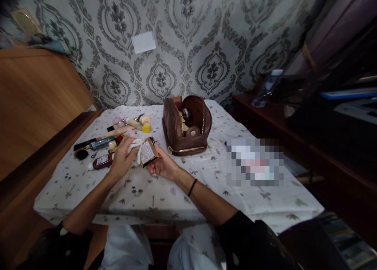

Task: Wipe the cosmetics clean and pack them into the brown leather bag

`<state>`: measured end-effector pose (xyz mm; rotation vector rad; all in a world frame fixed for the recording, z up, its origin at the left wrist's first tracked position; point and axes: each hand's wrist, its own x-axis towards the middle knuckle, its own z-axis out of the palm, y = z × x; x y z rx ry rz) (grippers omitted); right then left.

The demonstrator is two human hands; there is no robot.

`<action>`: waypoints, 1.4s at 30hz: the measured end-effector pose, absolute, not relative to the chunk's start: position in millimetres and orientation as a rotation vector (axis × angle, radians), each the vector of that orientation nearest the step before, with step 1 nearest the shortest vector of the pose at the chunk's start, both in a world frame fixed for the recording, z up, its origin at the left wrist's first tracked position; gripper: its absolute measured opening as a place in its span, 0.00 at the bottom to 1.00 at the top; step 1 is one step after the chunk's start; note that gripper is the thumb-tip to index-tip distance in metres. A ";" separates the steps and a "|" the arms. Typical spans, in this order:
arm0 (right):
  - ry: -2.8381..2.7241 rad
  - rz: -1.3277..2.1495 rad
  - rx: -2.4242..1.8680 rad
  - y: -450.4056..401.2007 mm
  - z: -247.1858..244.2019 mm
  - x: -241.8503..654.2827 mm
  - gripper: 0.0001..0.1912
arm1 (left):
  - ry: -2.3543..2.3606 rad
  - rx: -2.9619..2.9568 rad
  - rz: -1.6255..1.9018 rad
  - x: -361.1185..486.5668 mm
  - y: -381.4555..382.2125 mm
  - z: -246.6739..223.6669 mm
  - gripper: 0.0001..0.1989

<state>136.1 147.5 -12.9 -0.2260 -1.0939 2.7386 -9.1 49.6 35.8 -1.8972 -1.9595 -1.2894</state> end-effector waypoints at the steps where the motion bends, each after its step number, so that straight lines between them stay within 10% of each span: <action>1: -1.105 2.743 -0.226 147.4 -13.4 135.9 0.31 | -1.964 -1.892 -1.283 -9.0 50.0 36.7 0.05; 42: -1.100 2.501 -0.217 148.4 -12.3 136.8 0.28 | -1.650 -2.035 -0.997 9.4 35.5 24.2 0.12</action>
